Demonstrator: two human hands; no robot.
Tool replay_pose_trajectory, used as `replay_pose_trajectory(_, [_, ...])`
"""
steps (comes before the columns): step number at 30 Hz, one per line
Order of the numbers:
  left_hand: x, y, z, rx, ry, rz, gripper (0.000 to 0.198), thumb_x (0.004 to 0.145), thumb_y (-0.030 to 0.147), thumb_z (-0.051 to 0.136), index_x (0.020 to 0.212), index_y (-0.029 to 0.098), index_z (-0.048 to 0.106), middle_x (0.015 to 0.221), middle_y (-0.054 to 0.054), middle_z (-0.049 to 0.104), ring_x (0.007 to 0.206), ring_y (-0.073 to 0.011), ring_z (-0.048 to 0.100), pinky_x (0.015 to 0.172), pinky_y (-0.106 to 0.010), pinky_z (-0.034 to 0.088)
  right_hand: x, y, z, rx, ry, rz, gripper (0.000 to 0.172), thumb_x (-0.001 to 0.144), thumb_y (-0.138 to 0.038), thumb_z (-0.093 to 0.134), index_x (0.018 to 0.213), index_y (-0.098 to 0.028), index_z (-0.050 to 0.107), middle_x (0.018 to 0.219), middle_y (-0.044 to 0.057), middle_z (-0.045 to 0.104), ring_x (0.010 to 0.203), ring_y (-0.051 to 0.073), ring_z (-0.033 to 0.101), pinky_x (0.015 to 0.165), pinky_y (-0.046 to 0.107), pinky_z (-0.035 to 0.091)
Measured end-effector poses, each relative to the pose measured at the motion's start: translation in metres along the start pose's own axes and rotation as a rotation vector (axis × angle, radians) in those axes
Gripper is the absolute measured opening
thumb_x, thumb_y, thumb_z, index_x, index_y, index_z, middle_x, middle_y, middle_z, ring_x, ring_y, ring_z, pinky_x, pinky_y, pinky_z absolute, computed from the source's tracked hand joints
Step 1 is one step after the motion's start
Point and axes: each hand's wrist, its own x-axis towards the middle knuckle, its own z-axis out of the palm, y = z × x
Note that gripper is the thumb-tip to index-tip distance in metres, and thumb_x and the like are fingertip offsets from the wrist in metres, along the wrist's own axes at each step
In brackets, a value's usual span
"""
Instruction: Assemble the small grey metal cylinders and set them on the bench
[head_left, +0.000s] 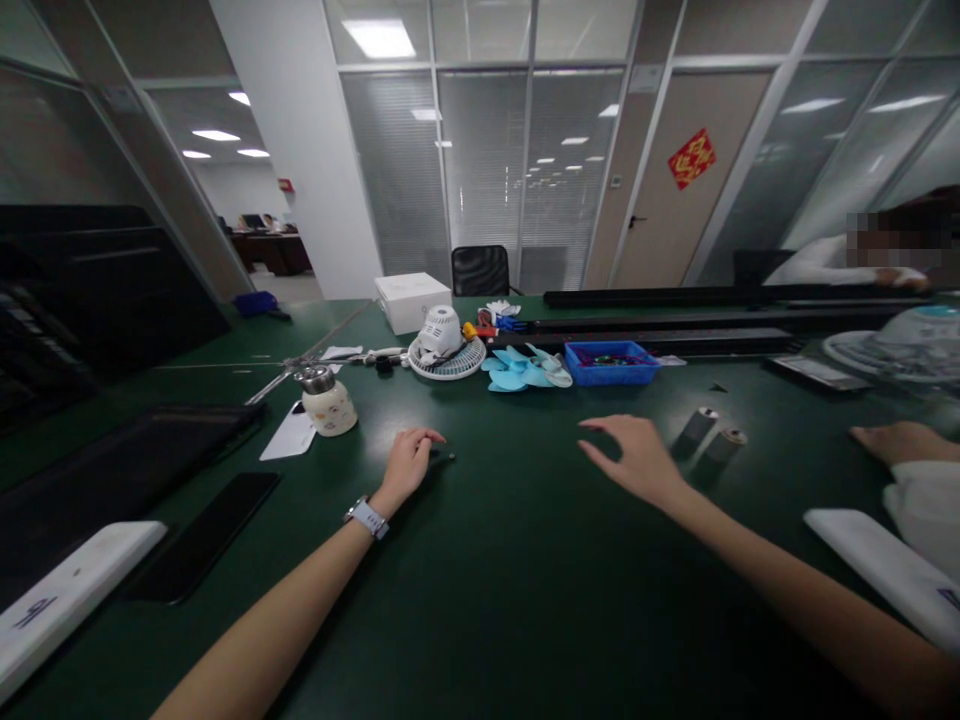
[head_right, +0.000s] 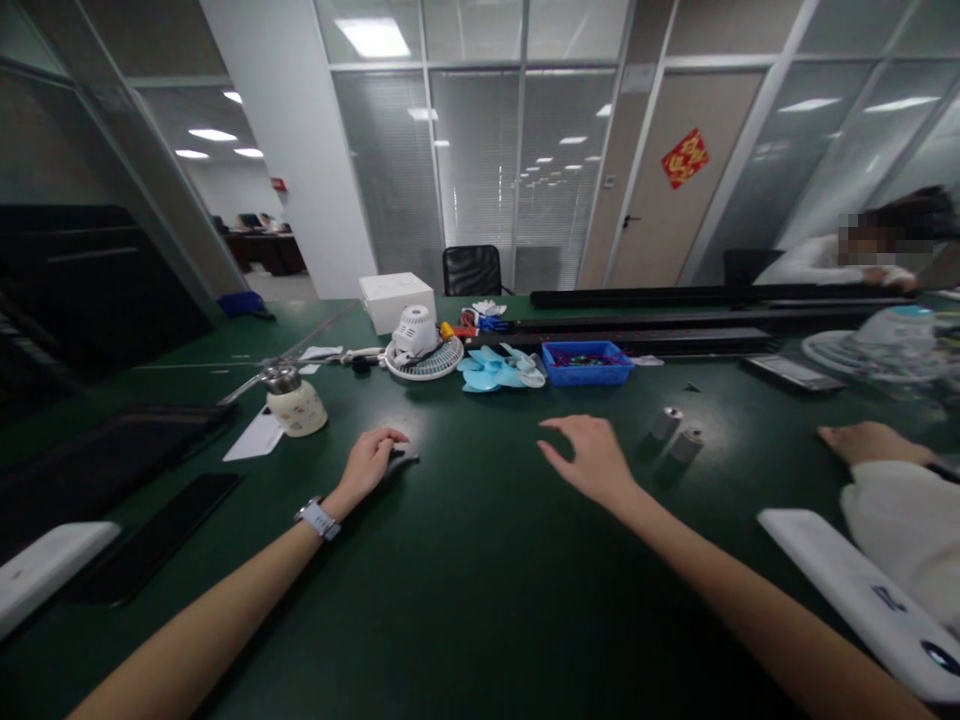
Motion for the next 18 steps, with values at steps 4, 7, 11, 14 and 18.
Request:
replay_pose_trajectory(4, [-0.001, 0.002, -0.002, 0.004, 0.017, -0.017, 0.036, 0.083, 0.024, 0.034, 0.082, 0.019, 0.069, 0.091, -0.004, 0.069, 0.092, -0.0208, 0.056, 0.088, -0.036, 0.041, 0.047, -0.072, 0.062, 0.403, -0.348, -0.082, 0.043, 0.084, -0.051, 0.055, 0.115, -0.023, 0.061, 0.086, 0.003, 0.065, 0.072, 0.014, 0.057, 0.065, 0.027, 0.041])
replay_pose_trajectory(7, [-0.002, 0.001, -0.002, 0.004, 0.027, -0.021, 0.035, 0.083, 0.023, 0.034, 0.082, 0.019, 0.069, 0.089, -0.004, 0.068, 0.091, -0.0206, 0.056, 0.087, -0.035, 0.042, 0.072, -0.106, 0.107, 0.424, -0.342, -0.114, 0.044, 0.079, -0.054, 0.06, 0.111, -0.024, 0.065, 0.077, 0.0, 0.062, 0.069, 0.012, 0.054, 0.062, 0.025, 0.037])
replay_pose_trajectory(11, [-0.002, 0.0, -0.001, -0.001, 0.032, -0.024, 0.034, 0.082, 0.021, 0.035, 0.082, 0.019, 0.069, 0.089, -0.005, 0.068, 0.091, -0.0204, 0.056, 0.088, -0.035, 0.042, 0.085, -0.126, 0.136, 0.367, -0.287, -0.144, 0.033, 0.082, -0.054, 0.057, 0.097, -0.029, 0.072, 0.075, -0.001, 0.058, 0.07, 0.011, 0.053, 0.068, 0.026, 0.036])
replay_pose_trajectory(14, [-0.002, 0.0, 0.0, -0.003, 0.032, -0.015, 0.033, 0.083, 0.021, 0.036, 0.083, 0.019, 0.069, 0.089, -0.004, 0.068, 0.092, -0.0202, 0.056, 0.089, -0.035, 0.042, 0.081, -0.122, 0.128, 0.381, -0.289, -0.141, 0.029, 0.083, -0.051, 0.058, 0.092, -0.028, 0.074, 0.081, 0.001, 0.06, 0.072, 0.012, 0.055, 0.069, 0.026, 0.039])
replay_pose_trajectory(18, [-0.003, 0.0, 0.0, -0.011, 0.038, -0.022, 0.032, 0.084, 0.021, 0.038, 0.083, 0.02, 0.069, 0.091, -0.004, 0.068, 0.092, -0.0196, 0.057, 0.088, -0.034, 0.042, 0.058, -0.073, 0.076, 0.399, -0.25, -0.116, 0.031, 0.085, -0.051, 0.054, 0.096, -0.028, 0.072, 0.092, 0.003, 0.064, 0.078, 0.015, 0.058, 0.071, 0.03, 0.045])
